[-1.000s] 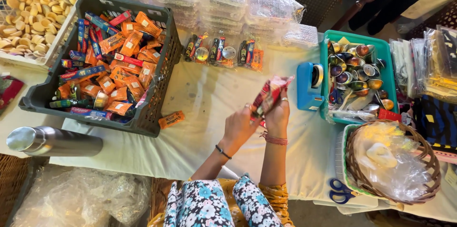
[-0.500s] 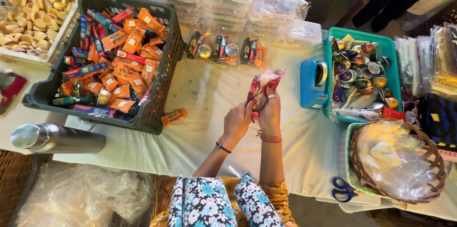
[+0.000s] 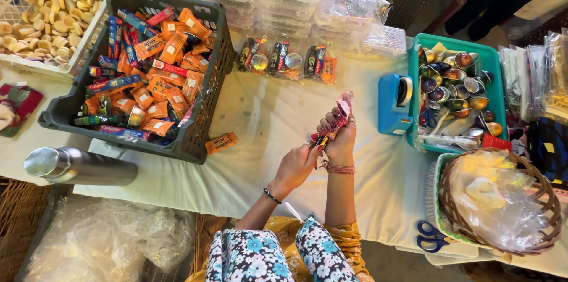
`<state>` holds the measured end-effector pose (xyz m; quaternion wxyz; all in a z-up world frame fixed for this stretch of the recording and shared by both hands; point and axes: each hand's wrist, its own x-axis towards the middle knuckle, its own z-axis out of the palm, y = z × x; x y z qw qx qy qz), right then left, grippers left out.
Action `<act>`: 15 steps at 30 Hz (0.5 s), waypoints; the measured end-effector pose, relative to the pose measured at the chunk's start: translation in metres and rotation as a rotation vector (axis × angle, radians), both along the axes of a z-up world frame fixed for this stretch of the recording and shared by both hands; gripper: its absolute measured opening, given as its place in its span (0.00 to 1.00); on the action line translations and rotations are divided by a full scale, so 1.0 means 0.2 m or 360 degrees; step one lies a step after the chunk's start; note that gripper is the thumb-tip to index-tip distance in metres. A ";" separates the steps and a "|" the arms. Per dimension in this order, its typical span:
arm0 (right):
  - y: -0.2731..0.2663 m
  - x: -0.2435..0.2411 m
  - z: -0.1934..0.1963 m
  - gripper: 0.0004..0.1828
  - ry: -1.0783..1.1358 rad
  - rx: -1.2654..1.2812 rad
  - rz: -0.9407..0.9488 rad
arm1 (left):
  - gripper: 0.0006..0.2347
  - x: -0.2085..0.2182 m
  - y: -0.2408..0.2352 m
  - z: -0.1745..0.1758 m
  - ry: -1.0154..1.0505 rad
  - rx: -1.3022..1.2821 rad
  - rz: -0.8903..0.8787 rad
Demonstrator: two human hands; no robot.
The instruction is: The person sits at a table and packs various items, including toothpaste, soap, and a small container, into a red patterned cloth pouch. They fold the cloth around the items to secure them and place the finished bundle on the table.
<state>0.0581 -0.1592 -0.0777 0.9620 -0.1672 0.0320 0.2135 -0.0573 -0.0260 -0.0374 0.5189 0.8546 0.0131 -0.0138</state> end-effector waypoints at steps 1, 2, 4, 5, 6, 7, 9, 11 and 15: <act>-0.01 0.00 -0.03 0.19 0.0009 0.0003 -0.0011 | 0.17 0.00 0.00 0.02 0.0002 -0.0003 0.0001; -0.01 0.01 -0.03 0.19 0.0009 0.0002 -0.0008 | 0.17 -0.01 0.00 0.05 0.0001 -0.0004 0.0005; 0.01 0.01 -0.02 0.18 -0.0017 -0.0130 -0.0139 | 0.16 -0.02 0.00 0.09 0.0033 -0.0043 0.0035; 0.04 -0.01 0.04 0.18 -0.0018 -0.0131 -0.0135 | 0.16 -0.01 0.00 0.10 0.0032 -0.0044 0.0039; 0.07 -0.02 0.10 0.19 0.0112 -0.0282 -0.0257 | 0.15 -0.01 -0.01 0.11 -0.0011 0.0059 0.0098; 0.10 -0.04 0.16 0.19 0.0241 -0.0432 -0.0381 | 0.15 0.00 -0.02 0.12 -0.0054 0.0163 0.0156; 0.13 -0.05 0.14 0.19 0.0262 -0.0539 -0.0363 | 0.14 0.06 -0.01 0.09 -0.0223 0.0358 0.0253; 0.13 -0.05 0.03 0.19 0.0288 -0.0648 -0.0345 | 0.14 0.10 -0.02 0.06 -0.0388 0.0552 0.0346; 0.15 -0.05 0.04 0.10 -0.0175 -0.0693 -0.0344 | 0.15 0.12 0.00 0.07 -0.0544 0.0766 0.0364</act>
